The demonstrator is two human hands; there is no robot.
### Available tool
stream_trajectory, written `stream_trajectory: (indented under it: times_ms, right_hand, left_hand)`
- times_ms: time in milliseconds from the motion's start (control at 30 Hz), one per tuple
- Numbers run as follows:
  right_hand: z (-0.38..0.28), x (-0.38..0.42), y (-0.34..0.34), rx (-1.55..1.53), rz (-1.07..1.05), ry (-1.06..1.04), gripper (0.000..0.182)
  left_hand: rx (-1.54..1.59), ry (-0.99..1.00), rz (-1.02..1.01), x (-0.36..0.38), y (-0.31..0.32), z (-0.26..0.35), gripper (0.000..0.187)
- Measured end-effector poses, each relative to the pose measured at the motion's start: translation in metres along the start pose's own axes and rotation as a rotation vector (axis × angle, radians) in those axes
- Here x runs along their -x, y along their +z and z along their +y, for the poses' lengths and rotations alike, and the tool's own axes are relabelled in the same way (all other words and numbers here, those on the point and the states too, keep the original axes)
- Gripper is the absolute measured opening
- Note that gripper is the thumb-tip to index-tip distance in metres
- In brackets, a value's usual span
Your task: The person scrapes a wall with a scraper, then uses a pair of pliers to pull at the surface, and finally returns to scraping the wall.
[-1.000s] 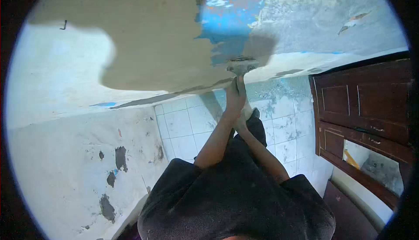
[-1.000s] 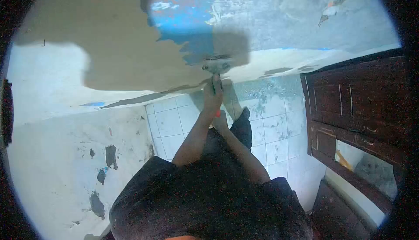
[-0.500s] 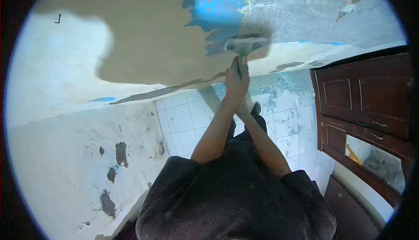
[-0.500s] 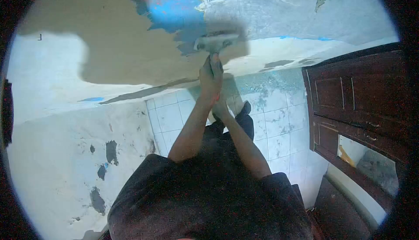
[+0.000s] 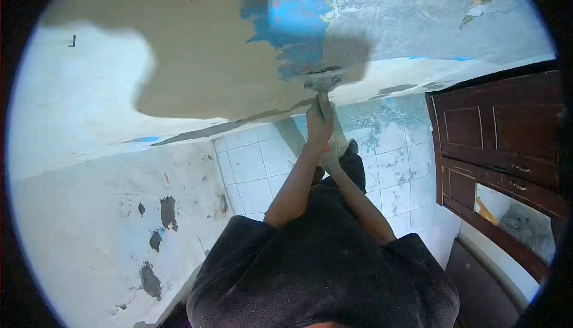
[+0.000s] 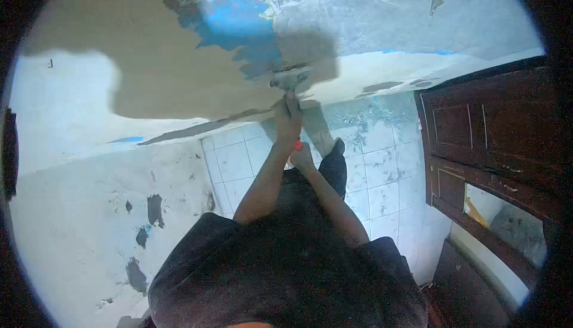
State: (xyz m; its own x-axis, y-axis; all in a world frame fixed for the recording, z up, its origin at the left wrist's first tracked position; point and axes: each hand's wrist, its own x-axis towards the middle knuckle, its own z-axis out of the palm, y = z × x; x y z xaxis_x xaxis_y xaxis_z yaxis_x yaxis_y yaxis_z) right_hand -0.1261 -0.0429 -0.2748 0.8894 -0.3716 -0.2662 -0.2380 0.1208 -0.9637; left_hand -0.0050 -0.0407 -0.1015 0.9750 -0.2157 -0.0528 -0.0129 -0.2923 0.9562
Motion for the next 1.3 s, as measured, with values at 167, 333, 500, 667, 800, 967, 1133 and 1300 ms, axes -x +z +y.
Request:
stream_trajectory:
  times_ms: [167, 333, 500, 667, 800, 967, 1133, 1300]
  right_hand:
    - [-0.028, -0.040, -0.021, 0.051, 0.008, 0.047, 0.014]
    - [-0.058, -0.017, -0.018, 0.088, 0.038, 0.032, 0.015]
    - [-0.068, 0.018, -0.028, 0.170, 0.077, 0.092, 0.016]
    - [-0.083, 0.024, -0.025, 0.251, 0.081, 0.148, 0.017]
    - [-0.064, 0.022, -0.030, 0.298, 0.098, 0.088, 0.021]
    - [-0.053, 0.019, -0.023, 0.269, 0.107, 0.090, 0.020]
    - [-0.039, 0.001, -0.015, 0.217, 0.023, 0.126, 0.020]
    - [-0.017, -0.008, -0.011, 0.181, -0.013, 0.088, 0.017]
  left_hand:
    - [0.046, 0.070, -0.121, -0.024, -0.009, 0.101, 0.043]
    - [0.053, 0.382, 0.174, -0.012, 0.019, 0.053, 0.044]
    - [0.255, -0.054, 0.002, 0.006, 0.017, 0.010, 0.050]
    - [0.257, -0.156, 0.005, 0.007, 0.010, 0.017, 0.055]
    - [0.329, -0.186, -0.036, 0.011, 0.016, 0.008, 0.054]
    - [0.173, -0.050, -0.040, 0.004, 0.013, -0.003, 0.056]
    - [0.095, 0.066, 0.044, -0.001, 0.014, -0.003, 0.058]
    - [0.076, 0.047, 0.079, -0.002, 0.015, -0.009, 0.057]
